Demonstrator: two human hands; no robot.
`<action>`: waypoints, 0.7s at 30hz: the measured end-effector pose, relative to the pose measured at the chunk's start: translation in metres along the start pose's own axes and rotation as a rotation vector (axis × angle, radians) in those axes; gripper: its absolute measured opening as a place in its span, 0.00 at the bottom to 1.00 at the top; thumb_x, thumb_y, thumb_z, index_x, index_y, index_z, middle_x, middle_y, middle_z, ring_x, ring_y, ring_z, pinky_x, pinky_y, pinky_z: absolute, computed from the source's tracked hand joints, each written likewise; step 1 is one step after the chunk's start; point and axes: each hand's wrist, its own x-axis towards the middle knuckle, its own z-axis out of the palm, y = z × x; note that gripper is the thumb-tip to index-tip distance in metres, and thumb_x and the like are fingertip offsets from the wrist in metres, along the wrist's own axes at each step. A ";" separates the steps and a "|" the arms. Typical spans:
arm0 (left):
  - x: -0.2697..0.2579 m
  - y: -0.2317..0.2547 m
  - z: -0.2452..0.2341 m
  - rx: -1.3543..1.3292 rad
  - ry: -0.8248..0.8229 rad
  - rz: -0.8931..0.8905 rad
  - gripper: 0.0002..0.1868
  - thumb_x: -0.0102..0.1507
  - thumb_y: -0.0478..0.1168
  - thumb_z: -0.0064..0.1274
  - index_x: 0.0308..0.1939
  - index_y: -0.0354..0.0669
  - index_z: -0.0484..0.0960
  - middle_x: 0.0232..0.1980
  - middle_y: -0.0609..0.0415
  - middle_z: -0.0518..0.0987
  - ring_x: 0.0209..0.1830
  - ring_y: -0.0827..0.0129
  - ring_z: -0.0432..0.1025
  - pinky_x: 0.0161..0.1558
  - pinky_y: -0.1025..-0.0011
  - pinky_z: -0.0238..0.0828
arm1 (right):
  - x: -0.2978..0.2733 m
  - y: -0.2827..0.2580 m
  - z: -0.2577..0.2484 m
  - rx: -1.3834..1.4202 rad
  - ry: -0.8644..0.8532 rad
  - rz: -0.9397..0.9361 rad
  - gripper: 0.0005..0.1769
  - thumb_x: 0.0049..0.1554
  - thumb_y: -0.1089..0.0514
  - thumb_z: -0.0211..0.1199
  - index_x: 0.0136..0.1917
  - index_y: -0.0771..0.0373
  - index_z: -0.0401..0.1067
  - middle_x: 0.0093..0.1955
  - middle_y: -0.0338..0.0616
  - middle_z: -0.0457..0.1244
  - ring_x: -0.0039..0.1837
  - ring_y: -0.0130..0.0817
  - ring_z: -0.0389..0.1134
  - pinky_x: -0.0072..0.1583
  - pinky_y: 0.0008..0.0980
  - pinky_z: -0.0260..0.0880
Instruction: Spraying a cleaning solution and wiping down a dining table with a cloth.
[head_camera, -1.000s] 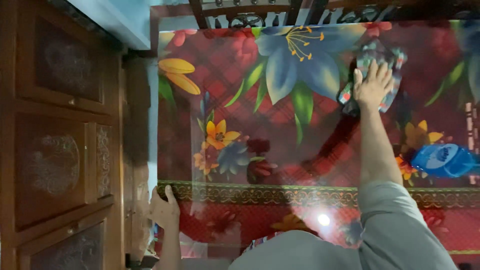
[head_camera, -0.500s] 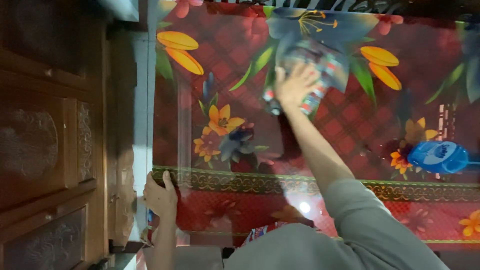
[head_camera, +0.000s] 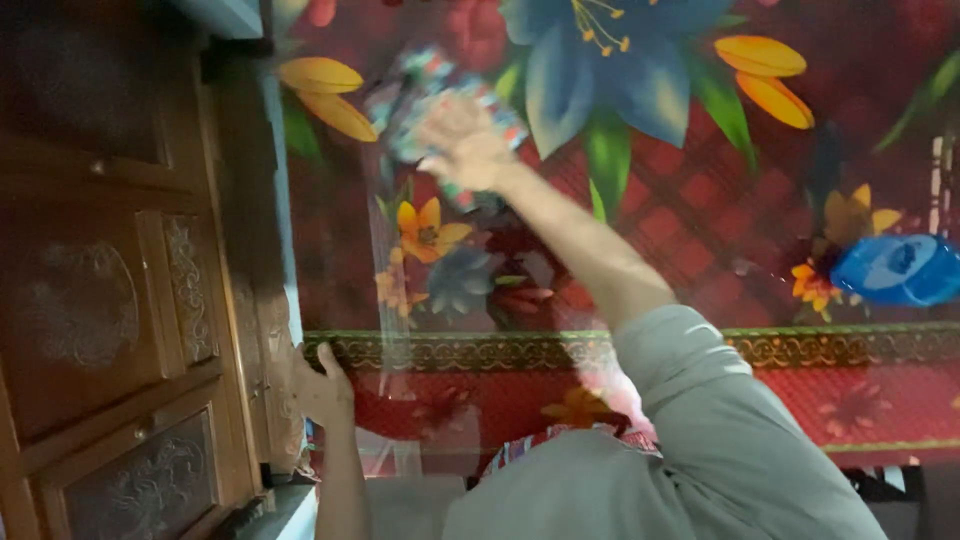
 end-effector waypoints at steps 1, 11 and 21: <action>-0.003 -0.002 0.000 -0.021 0.052 0.044 0.39 0.74 0.65 0.32 0.68 0.34 0.77 0.64 0.35 0.78 0.61 0.40 0.73 0.56 0.43 0.67 | -0.026 0.027 -0.002 -0.034 0.185 -0.038 0.33 0.69 0.30 0.59 0.79 0.47 0.65 0.83 0.42 0.48 0.83 0.47 0.45 0.79 0.59 0.46; -0.002 -0.006 0.007 0.106 0.139 0.112 0.34 0.75 0.61 0.38 0.67 0.34 0.78 0.61 0.32 0.79 0.58 0.34 0.72 0.54 0.40 0.64 | -0.266 0.168 -0.223 -0.439 0.106 0.528 0.29 0.72 0.35 0.55 0.70 0.61 0.71 0.73 0.63 0.59 0.67 0.68 0.61 0.63 0.64 0.58; -0.003 -0.010 0.006 0.037 0.006 0.025 0.38 0.76 0.66 0.33 0.68 0.34 0.75 0.59 0.32 0.79 0.57 0.40 0.73 0.59 0.42 0.62 | -0.288 0.150 -0.147 -0.786 0.173 1.573 0.35 0.66 0.26 0.51 0.77 0.44 0.64 0.78 0.51 0.52 0.77 0.62 0.52 0.71 0.69 0.51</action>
